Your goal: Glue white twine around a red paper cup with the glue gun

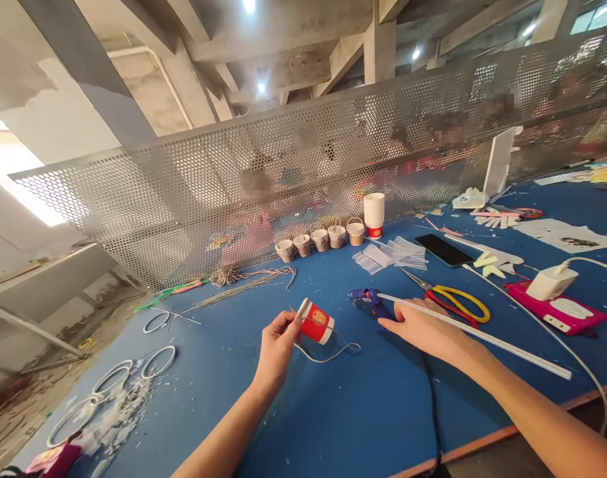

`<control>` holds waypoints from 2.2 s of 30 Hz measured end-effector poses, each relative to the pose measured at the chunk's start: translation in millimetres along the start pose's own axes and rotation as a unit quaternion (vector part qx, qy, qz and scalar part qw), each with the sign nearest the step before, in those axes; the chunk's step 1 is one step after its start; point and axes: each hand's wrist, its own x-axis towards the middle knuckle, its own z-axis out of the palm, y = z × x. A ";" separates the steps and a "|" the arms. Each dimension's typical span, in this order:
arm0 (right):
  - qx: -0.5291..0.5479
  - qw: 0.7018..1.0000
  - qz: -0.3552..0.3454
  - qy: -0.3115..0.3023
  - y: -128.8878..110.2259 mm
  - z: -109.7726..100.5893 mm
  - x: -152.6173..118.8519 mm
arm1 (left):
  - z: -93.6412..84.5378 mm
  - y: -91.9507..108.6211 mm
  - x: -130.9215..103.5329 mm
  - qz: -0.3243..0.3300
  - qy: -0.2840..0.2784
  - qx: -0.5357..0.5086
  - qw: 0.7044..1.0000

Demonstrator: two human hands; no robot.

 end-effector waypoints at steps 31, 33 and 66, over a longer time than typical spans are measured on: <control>0.150 0.923 -0.276 0.221 -89.4 30.1 15.6 | 11.0 3.9 -11.9 -0.005 -0.062 0.061 0.996; 0.149 0.920 -0.280 0.230 -88.2 29.9 15.0 | 11.5 4.3 -12.0 0.001 -0.061 0.068 0.996; 0.194 0.902 -0.275 0.271 -86.4 31.8 12.3 | 8.8 14.5 -14.5 0.012 -0.064 0.082 0.994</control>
